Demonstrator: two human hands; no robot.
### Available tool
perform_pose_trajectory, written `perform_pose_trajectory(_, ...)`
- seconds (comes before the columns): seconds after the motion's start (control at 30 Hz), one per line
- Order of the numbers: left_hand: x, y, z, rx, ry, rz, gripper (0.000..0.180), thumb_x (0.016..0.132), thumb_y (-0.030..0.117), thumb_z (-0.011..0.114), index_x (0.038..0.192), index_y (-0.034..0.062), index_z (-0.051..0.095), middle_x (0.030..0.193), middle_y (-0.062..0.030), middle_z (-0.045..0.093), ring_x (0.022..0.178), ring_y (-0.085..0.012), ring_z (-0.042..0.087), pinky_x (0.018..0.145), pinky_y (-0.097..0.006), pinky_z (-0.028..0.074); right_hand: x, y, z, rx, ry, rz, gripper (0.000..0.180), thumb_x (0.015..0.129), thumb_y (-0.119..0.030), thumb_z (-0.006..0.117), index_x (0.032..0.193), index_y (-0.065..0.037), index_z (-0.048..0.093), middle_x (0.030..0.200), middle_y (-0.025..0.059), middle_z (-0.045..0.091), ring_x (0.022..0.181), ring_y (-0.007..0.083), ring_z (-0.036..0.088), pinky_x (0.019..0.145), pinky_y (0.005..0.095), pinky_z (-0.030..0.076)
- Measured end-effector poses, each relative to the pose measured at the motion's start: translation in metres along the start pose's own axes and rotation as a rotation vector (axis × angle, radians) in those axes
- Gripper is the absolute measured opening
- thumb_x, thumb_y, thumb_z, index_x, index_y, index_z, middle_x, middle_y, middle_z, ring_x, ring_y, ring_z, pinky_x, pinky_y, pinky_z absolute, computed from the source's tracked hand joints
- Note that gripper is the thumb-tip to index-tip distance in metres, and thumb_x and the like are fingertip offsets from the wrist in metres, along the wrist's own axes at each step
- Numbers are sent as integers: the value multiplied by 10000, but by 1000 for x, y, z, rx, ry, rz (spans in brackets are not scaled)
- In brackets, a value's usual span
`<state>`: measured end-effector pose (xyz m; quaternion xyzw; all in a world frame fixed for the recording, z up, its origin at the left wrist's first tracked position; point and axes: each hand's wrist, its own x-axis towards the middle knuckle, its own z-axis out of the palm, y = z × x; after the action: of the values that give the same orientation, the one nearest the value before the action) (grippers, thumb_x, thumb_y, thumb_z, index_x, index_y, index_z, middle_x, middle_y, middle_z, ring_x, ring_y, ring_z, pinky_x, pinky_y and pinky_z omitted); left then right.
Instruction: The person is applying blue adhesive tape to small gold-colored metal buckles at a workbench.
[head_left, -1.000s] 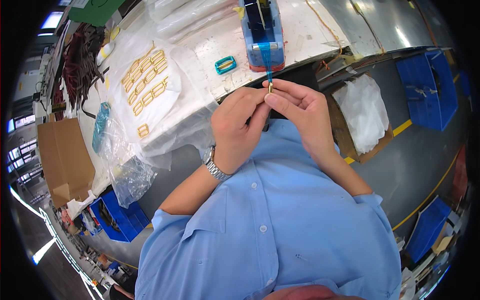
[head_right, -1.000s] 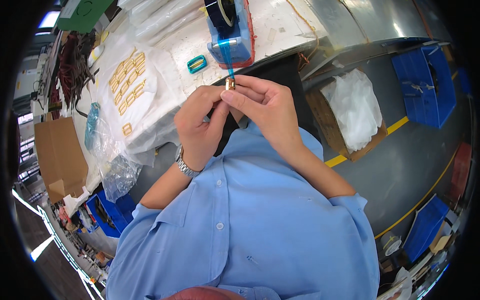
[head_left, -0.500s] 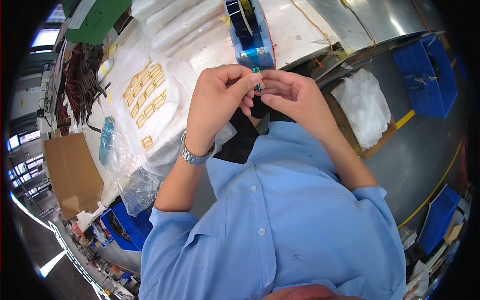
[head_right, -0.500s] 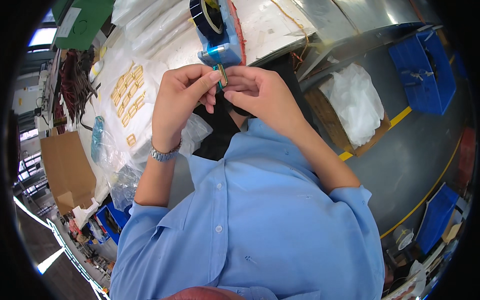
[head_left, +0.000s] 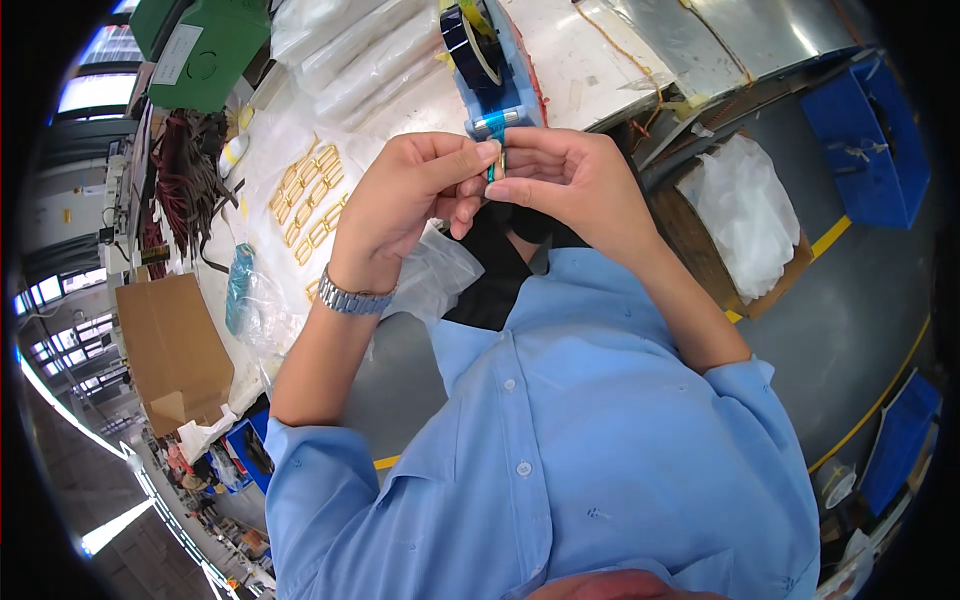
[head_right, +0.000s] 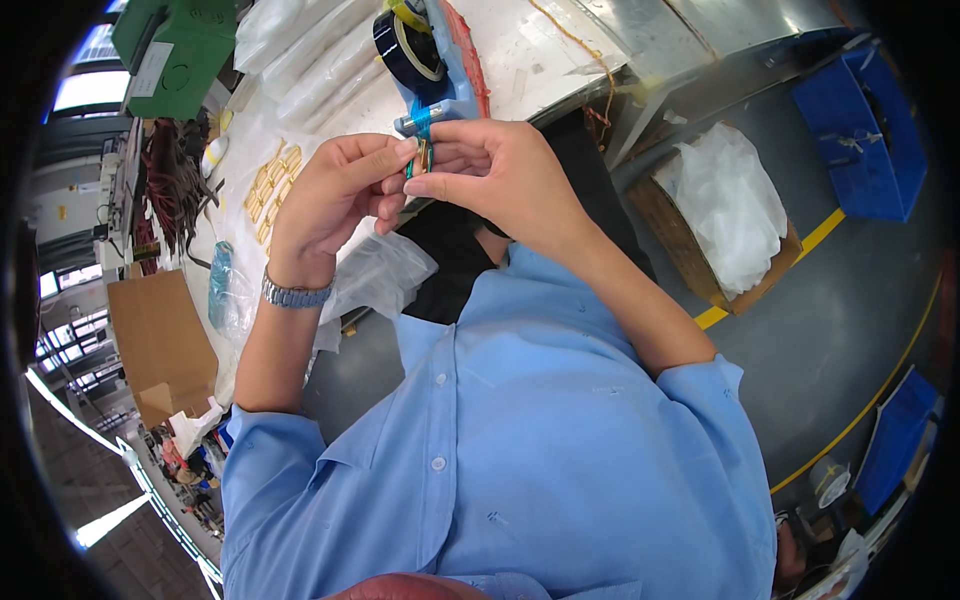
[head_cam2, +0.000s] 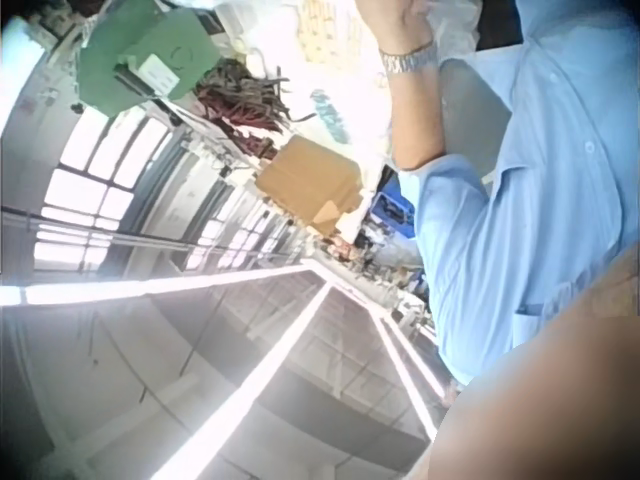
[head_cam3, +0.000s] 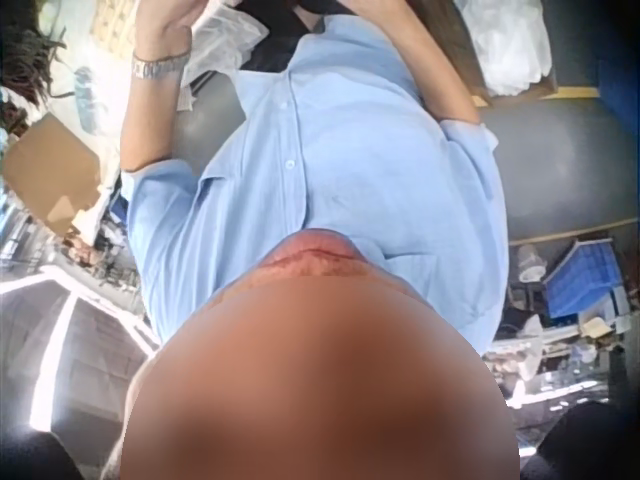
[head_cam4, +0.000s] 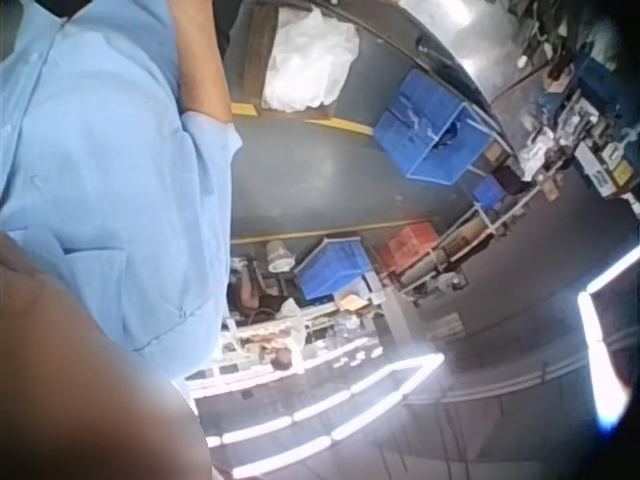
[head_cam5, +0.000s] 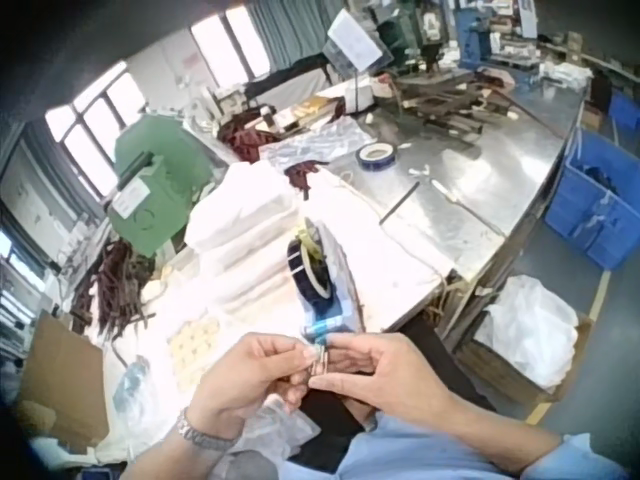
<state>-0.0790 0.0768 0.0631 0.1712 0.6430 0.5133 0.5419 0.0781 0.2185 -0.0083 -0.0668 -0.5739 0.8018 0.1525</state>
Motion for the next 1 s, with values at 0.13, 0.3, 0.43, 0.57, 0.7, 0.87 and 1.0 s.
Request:
perform_pose_trajectory(0.13,0,10,-2,-23,-17,-52,356,1026,269,768,779,36,660,699,-14,645,539,-103,626,490,-249,541,-8,-6,12,125,59,27,390,951,-83,818,1291,74,713,1081,120,810,1001,151,771,928,283,602)
perform_pose_trajectory(0.3,4,3,-7,-68,-48,-158,359,1037,281,757,791,36,664,668,-32,658,534,-129,655,508,-262,573,-12,1,13,106,111,42,344,956,-116,822,1237,66,742,1068,122,813,1002,160,775,923,282,601)
perform_pose_trajectory(0.43,12,1,-8,-54,-33,-189,362,1037,281,756,787,37,663,673,-35,660,540,-137,661,517,-262,581,-7,2,7,-59,103,-21,323,963,-135,810,1213,61,748,1046,122,819,981,142,780,908,283,598)
perform_pose_trajectory(0.57,16,-3,-7,-115,-3,-205,374,1035,293,759,786,32,662,675,-37,661,530,-141,659,532,-261,593,-6,0,9,-165,121,-91,309,954,-150,814,1193,38,761,1000,102,826,961,133,786,873,274,597)
perform_pose_trajectory(0.7,9,-6,4,157,120,22,382,1037,298,756,794,14,674,685,-39,664,555,-134,676,533,-264,602,-4,7,7,-132,134,-77,316,943,-166,825,1192,20,768,966,92,827,931,149,793,827,269,587)
perform_pose_trajectory(0.87,4,-13,-4,77,130,37,348,1050,256,730,832,-12,691,728,-45,682,608,-121,700,540,-252,604,-6,1,11,-364,102,-154,449,919,-89,846,1307,89,708,1026,85,815,987,112,758,933,278,585)
perform_pose_trajectory(1.0,-2,-16,4,141,228,120,285,1052,230,724,969,-43,729,794,-59,719,647,-123,718,592,-246,621,-7,0,8,-337,125,-115,455,920,-95,849,1307,97,707,1033,95,814,995,117,757,932,284,590)
